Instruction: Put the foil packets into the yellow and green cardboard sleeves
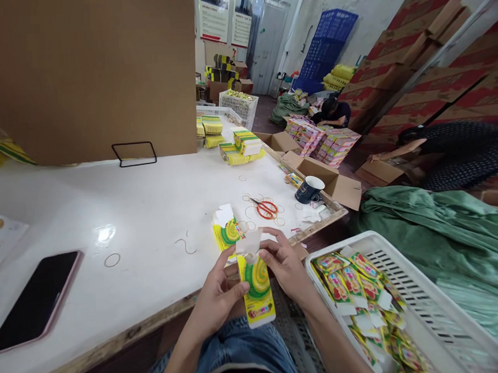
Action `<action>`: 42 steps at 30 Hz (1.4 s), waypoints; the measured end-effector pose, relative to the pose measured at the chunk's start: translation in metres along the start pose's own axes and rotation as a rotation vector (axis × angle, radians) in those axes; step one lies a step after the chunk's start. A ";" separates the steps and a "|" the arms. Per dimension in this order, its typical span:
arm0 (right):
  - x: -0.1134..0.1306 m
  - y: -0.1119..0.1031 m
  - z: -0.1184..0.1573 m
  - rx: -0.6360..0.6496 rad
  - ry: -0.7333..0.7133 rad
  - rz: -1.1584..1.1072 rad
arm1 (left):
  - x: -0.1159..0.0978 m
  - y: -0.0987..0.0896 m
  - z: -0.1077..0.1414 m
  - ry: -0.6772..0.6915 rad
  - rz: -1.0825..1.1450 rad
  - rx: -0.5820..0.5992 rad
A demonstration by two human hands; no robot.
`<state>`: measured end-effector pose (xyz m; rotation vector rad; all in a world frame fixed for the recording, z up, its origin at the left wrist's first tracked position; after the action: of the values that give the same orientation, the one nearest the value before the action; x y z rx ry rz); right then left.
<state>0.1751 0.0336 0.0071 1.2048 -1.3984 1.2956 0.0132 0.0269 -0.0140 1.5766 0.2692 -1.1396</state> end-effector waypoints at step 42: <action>0.001 -0.011 0.009 0.086 0.026 0.134 | 0.000 0.010 -0.010 0.031 -0.087 -0.125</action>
<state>0.1865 0.0243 0.0090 1.1625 -1.4379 1.4722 0.0252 0.0320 -0.0087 1.4851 0.4247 -1.1437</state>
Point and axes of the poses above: each hand's wrist, its own z-axis away from the middle knuckle, its own y-axis out of the palm, x = y × z, the point moved 2 cm from there along -z, towards the middle knuckle, and after that the axes turned 5 degrees about z, right-handed, at the moved point
